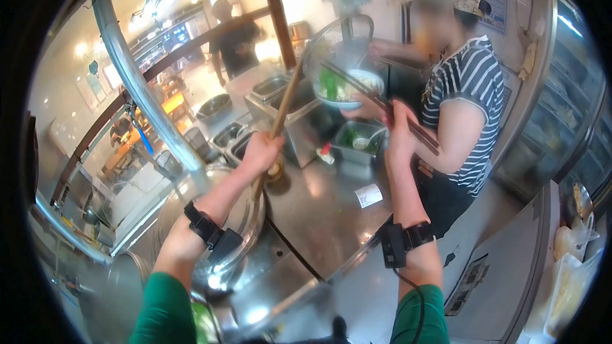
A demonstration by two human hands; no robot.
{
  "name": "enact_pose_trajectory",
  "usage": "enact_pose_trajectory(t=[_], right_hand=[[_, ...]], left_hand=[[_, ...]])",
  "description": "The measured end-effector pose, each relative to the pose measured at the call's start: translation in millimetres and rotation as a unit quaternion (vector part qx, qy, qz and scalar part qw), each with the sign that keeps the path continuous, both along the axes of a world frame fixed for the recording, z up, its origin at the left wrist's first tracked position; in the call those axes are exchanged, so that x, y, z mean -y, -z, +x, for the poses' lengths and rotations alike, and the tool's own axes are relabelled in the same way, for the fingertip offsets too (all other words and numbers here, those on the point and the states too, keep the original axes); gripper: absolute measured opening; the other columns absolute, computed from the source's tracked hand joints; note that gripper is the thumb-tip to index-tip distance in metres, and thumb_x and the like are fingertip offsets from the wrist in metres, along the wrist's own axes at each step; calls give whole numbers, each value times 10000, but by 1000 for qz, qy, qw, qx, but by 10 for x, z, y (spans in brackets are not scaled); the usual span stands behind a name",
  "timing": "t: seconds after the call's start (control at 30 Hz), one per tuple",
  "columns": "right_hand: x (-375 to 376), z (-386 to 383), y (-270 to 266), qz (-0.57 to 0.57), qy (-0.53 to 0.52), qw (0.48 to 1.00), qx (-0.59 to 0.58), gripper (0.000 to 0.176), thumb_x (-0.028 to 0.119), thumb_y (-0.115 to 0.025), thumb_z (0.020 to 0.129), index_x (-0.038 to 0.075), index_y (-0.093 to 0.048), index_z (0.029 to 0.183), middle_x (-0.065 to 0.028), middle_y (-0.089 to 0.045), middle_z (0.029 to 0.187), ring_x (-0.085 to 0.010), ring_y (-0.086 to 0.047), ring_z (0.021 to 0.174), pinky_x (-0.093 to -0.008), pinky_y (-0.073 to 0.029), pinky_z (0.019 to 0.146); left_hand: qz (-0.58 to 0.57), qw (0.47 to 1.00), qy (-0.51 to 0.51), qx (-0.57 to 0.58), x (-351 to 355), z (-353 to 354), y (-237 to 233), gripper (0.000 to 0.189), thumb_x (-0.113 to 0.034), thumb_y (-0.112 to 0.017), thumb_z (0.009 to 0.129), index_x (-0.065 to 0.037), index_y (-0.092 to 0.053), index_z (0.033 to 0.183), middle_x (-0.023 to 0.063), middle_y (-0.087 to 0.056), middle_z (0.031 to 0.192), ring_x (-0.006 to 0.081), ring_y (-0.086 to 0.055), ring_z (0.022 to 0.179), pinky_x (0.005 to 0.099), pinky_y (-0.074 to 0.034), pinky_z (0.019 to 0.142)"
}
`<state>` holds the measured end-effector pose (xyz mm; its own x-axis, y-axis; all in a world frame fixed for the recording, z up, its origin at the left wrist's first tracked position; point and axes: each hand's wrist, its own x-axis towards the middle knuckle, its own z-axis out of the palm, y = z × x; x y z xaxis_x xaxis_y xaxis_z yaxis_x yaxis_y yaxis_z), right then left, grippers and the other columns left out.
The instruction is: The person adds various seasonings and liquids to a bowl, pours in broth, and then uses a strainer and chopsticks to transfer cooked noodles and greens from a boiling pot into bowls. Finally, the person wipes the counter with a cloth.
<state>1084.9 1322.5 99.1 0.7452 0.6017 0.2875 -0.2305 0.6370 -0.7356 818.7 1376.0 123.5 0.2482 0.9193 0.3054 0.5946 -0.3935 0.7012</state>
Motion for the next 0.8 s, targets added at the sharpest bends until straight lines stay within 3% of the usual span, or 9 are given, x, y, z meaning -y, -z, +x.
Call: enact_pose_trajectory(t=[0.2,0.43,0.5,0.53,0.57,0.6,0.63,0.67,0.8], right_hand=[[168,19,93,-39,25,998,40,200,186,-536,854,15,-581,949,-72,-621,873,-122,-604,739,-203,-462,652],[162,-95,82,-61,94,983,144,175,152,-575,831,2,-608,916,-60,-621,847,-108,-586,652,-182,-471,611],[287,-76,117,9,41,999,18,168,150,-587,822,21,-615,926,-37,-618,812,-93,-567,632,-181,-466,607],[405,-24,87,-67,61,989,117,194,166,-556,839,33,-601,974,-39,-602,874,-97,-562,762,-204,-456,682],[404,119,263,-82,234,862,442,239,196,-502,867,37,-574,1029,-64,-566,989,-113,-521,908,-235,-416,791],[591,-150,96,-44,20,982,184,285,211,-452,886,33,-533,1093,-74,-522,1080,-126,-488,982,-246,-368,855],[626,-197,234,-59,99,933,341,322,230,-445,888,46,-495,1148,-71,-533,1078,-123,-494,962,-240,-366,848],[707,-196,309,-29,-78,984,158,384,279,-422,896,70,-433,1218,-76,-542,1093,-119,-488,965,-248,-350,865],[1223,-767,571,-47,-122,978,161,415,276,-392,920,-5,-397,1226,-139,-477,1224,-219,-503,1059,-253,-350,798]], left_hand=[[-32,999,-15,-32,56,-96,-81,286,-284,-516,760,-16,-595,820,203,-593,698,350,-588,766,416,-446,692],[-25,998,-40,-31,113,-167,-143,286,-283,-519,761,-19,-601,833,174,-593,652,323,-604,716,405,-458,652],[-128,989,-2,73,183,-279,-144,261,-259,-526,768,-11,-602,789,125,-574,573,252,-603,589,377,-462,547],[-137,988,1,77,219,-345,-137,252,-247,-527,774,-6,-598,767,101,-558,546,210,-579,538,357,-449,501],[-144,986,-12,83,255,-465,-98,246,-235,-528,779,-1,-595,745,77,-543,518,168,-556,486,336,-437,454],[-76,989,-22,122,232,-639,122,234,-218,-530,783,2,-587,727,69,-540,517,150,-539,473,313,-431,443],[-94,983,-35,153,377,-876,197,229,-215,-543,770,7,-592,748,74,-541,519,153,-545,500,318,-433,470],[-23,983,-61,174,574,-1112,251,216,-202,-552,757,7,-596,782,85,-540,528,173,-547,524,341,-435,501],[-7,975,-200,98,1572,-2545,681,363,-179,-564,731,2,-559,1045,197,-587,686,243,-600,629,345,-471,616]])
